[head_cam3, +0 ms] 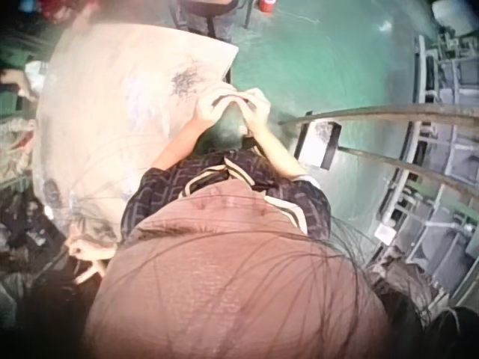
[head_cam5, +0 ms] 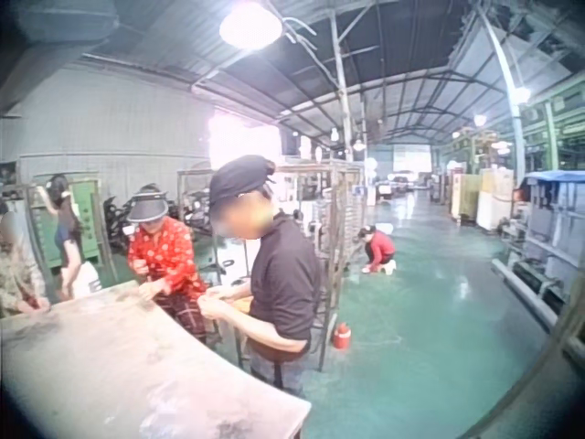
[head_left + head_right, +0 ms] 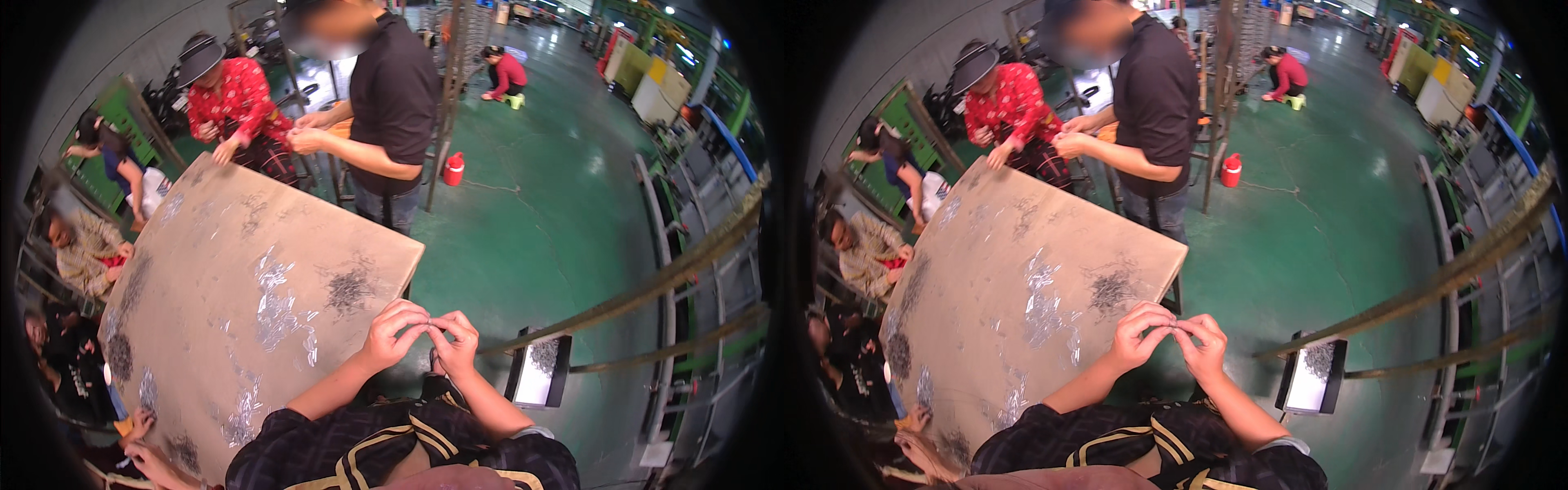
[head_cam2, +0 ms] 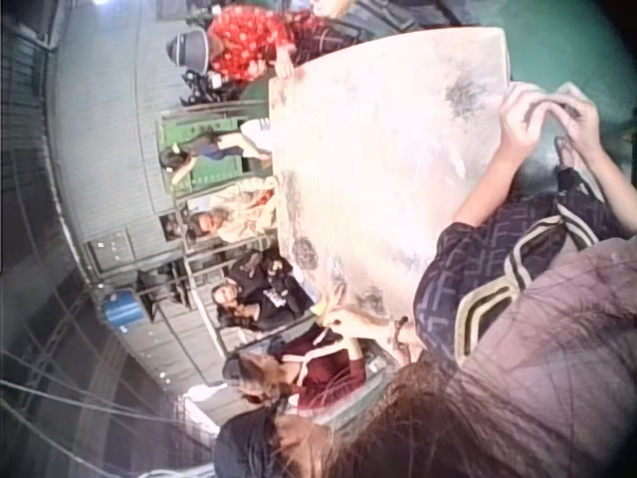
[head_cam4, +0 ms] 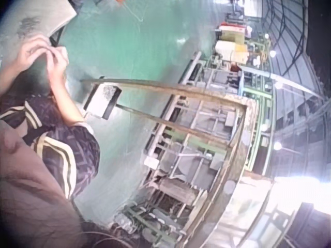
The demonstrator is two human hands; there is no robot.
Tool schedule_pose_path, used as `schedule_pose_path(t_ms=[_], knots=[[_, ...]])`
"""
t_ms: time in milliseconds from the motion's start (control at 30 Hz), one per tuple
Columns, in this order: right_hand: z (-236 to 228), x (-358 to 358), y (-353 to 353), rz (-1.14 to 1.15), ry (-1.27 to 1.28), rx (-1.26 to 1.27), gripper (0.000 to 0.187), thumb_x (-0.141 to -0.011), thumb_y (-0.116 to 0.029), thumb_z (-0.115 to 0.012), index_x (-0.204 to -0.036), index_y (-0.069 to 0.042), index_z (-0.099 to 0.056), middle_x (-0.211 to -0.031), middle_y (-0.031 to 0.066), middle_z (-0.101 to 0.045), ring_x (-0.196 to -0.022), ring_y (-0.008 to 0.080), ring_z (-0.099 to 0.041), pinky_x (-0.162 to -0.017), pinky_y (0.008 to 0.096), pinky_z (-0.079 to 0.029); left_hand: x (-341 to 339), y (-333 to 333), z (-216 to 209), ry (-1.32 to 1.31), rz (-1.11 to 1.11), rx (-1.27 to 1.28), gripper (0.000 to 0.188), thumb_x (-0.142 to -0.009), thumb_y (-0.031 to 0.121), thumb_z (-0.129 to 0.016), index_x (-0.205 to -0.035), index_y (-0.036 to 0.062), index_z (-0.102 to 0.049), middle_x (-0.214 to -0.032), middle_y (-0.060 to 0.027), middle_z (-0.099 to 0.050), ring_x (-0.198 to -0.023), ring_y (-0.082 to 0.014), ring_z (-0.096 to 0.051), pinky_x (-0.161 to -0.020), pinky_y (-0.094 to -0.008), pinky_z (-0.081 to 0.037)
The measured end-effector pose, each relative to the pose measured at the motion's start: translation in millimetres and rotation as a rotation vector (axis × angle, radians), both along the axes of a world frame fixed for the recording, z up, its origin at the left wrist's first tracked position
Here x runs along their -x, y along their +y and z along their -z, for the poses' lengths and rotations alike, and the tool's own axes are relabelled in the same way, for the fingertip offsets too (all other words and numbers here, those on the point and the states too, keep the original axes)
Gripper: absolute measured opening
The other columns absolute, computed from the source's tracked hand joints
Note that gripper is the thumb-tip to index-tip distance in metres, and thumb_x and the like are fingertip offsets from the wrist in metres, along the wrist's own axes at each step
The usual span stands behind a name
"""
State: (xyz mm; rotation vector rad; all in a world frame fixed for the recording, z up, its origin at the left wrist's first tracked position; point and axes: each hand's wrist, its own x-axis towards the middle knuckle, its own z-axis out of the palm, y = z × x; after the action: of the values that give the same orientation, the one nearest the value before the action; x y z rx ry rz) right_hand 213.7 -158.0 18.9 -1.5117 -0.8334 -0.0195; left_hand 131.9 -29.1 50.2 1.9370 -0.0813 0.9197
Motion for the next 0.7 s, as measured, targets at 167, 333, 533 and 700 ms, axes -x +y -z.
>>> schedule_pose_path(t_ms=[167, 333, 533, 700], knots=[[-34, -14, -52, 0.150, -0.038, 0.040, 0.012, -0.070, 0.002, -0.073, -0.081, -0.001, -0.070, -0.072, 0.0084, -0.062, -0.068, 0.0159, -0.058, -0.061, 0.0264, -0.046, -29, -21, 25, 0.083, 0.019, 0.272, 0.017, -0.081, 0.004, -0.064, -0.098, -0.0004, -0.062, -0.095, -0.0116, -0.062, -0.081, -0.0200, -0.060, -0.071, -0.0297, -0.047], [-70, -36, -109, 0.220, -0.073, 0.057, 0.010, -0.068, 0.002, -0.074, -0.075, -0.001, -0.067, -0.071, 0.0071, -0.061, -0.066, 0.0145, -0.057, -0.060, 0.0259, -0.044, -46, -11, 112, 0.355, -0.215, 0.139, 0.015, -0.081, 0.008, -0.065, -0.093, 0.0005, -0.063, -0.083, -0.0100, -0.060, -0.067, -0.0172, -0.060, -0.062, -0.0292, -0.048], [-112, -49, -174, 0.301, -0.144, 0.025, 0.010, -0.068, 0.001, -0.074, -0.075, -0.002, -0.068, -0.070, 0.0060, -0.060, -0.061, 0.0128, -0.056, -0.055, 0.0243, -0.043, -37, 13, 171, 0.377, -0.393, -0.132, 0.013, -0.079, 0.007, -0.066, -0.090, 0.0018, -0.061, -0.082, -0.0126, -0.059, -0.065, -0.0254, -0.061, -0.060, -0.0338, -0.049], [-158, -61, -224, 0.415, -0.291, 0.000, 0.008, -0.070, 0.000, -0.072, -0.076, 0.000, -0.067, -0.071, 0.0060, -0.059, -0.063, 0.0138, -0.055, -0.056, 0.0254, -0.042, -38, 16, 179, 0.319, -0.366, -0.222, 0.009, -0.077, 0.005, -0.066, -0.084, 0.0023, -0.061, -0.074, -0.0103, -0.056, -0.060, -0.0233, -0.055, -0.057, -0.0340, -0.046]])
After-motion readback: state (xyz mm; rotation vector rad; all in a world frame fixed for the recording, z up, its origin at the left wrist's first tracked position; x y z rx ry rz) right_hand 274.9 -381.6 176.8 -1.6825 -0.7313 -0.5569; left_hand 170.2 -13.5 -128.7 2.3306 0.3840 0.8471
